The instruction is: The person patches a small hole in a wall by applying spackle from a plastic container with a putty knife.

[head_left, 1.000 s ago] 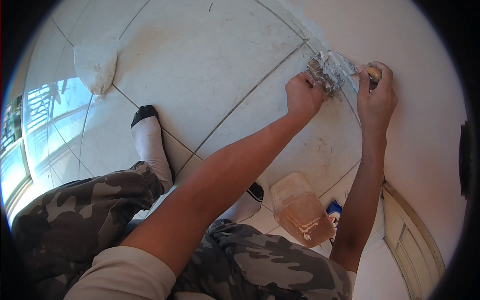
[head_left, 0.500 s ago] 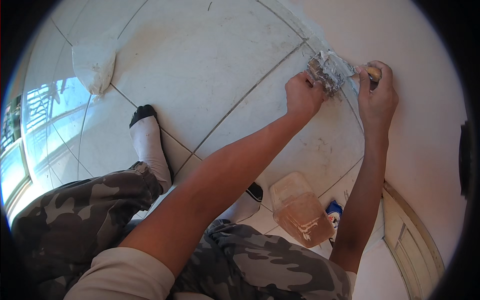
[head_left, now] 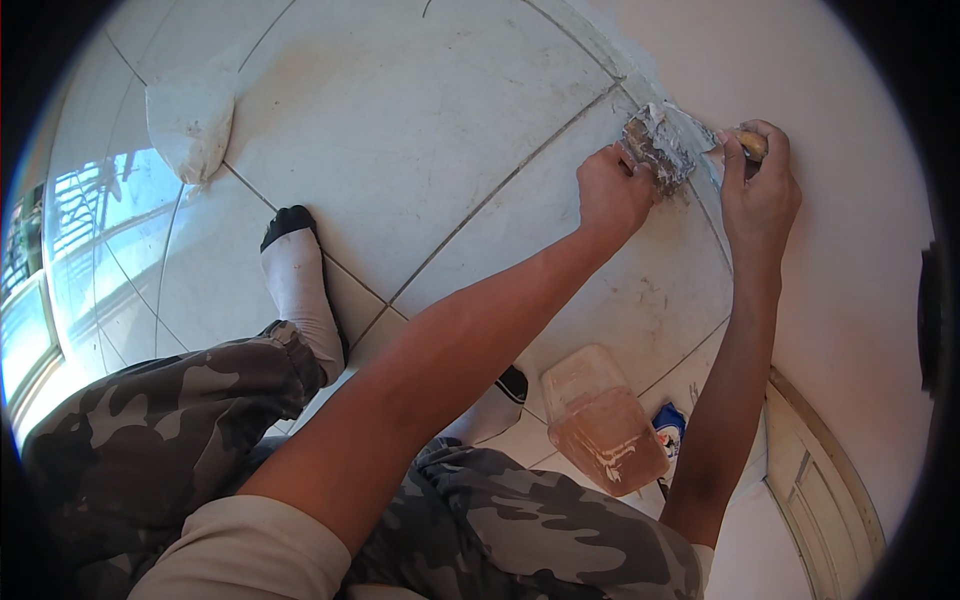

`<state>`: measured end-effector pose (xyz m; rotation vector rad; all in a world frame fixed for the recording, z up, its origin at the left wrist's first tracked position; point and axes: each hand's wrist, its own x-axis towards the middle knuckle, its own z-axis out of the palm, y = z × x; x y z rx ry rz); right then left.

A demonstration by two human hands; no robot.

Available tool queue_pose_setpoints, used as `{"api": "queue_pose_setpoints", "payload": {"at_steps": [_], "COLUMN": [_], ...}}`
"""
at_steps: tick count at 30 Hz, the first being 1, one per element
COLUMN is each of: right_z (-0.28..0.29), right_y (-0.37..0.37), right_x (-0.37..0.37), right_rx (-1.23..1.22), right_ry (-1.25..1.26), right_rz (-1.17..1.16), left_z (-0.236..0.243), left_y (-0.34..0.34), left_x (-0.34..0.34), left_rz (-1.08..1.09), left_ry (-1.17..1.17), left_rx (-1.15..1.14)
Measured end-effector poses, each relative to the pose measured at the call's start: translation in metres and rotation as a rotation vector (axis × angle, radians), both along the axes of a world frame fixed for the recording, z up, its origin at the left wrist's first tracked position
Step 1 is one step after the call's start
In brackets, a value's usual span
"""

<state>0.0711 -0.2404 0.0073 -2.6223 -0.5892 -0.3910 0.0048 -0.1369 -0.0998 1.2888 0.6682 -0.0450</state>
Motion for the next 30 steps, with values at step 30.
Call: {"api": "queue_pose_setpoints", "payload": {"at_steps": [30], "right_z": [-0.001], "right_y": [-0.003], "right_x": [0.005], "right_rx": [0.033], "right_ry": [-0.007], "right_rz": [-0.043], "left_z": [0.001], "left_y": [0.001], "left_x": [0.000], "left_rz": [-0.002], "left_ry": [0.003], "left_rx": [-0.005]}}
